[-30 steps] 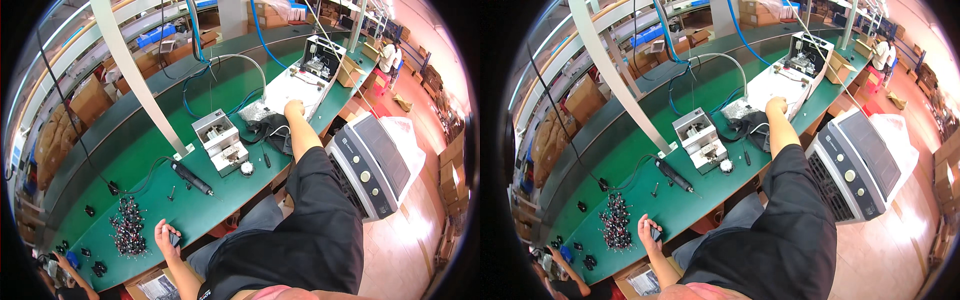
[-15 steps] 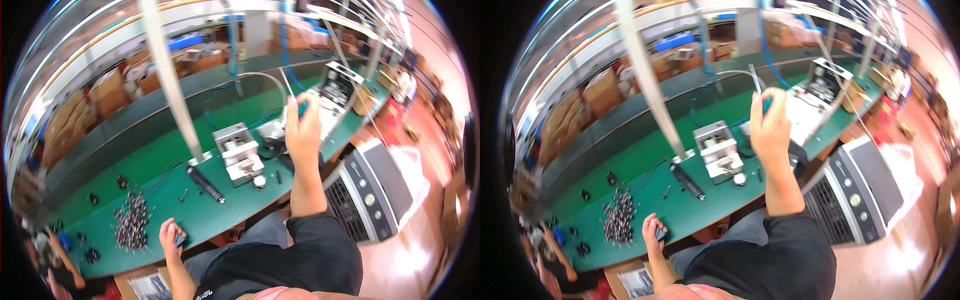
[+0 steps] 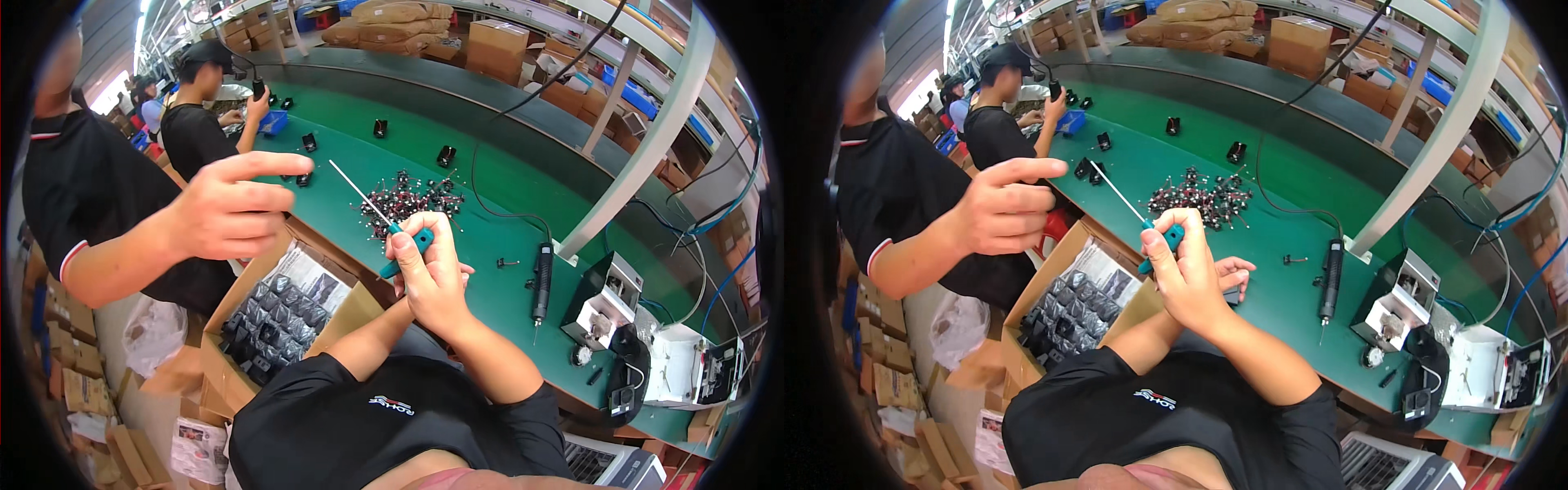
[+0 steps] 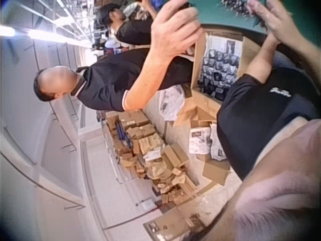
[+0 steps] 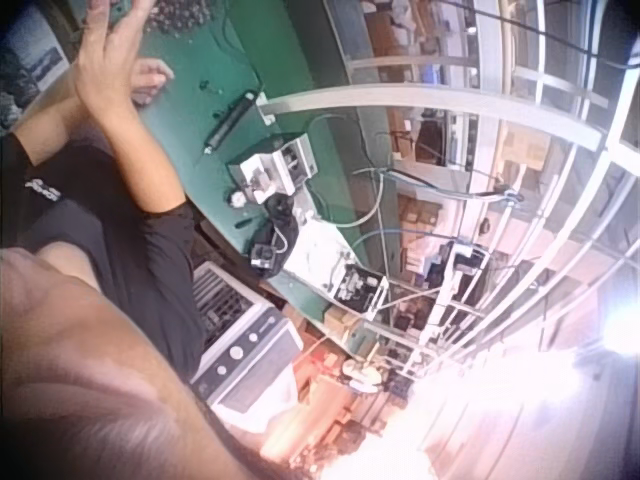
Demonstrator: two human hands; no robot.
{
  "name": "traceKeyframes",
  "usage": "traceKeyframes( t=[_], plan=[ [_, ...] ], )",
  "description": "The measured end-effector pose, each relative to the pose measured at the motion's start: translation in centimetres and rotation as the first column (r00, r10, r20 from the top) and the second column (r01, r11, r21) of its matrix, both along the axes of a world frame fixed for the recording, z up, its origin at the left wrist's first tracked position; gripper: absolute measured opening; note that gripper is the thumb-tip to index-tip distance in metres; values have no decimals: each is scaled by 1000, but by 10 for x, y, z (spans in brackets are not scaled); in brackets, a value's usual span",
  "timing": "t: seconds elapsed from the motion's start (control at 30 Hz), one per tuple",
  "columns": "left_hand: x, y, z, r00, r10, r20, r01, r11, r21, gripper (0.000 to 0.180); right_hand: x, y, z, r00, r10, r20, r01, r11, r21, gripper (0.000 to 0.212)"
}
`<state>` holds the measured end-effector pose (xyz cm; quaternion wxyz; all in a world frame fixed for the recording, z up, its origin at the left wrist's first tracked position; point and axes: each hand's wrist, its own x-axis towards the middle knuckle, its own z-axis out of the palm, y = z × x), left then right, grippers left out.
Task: The person assembles small electronic fans by securing fan components into a plastic housing with screws, using an electric screwdriver.
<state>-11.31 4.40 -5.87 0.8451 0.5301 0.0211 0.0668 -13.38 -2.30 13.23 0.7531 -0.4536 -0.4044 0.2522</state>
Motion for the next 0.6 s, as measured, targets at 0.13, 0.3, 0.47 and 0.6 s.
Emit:
traceKeyframes(
  t=[0.13, 0.3, 0.47, 0.6],
  plan=[
    [0, 3, 0, 1000, -21, -22, 21, 999, -31, 27, -4, 10, 4, 998, -49, 39, 49, 999, -11, 18],
    [12, 15, 0, 995, -90, 36, 86, 990, 108, 32, 7, 39, 8, 893, -287, 346, 234, 954, 187, 27],
    [11, 17, -4, 997, -72, -32, 71, 997, -13, 33, 15, 21, 29, 942, -84, 326, 83, 996, 17, 66],
    [7, 14, -10, 969, 245, 28, -246, 968, 40, 27, 70, -62, -25, 576, -280, 768, 610, 773, -175, 26]
  ],
)
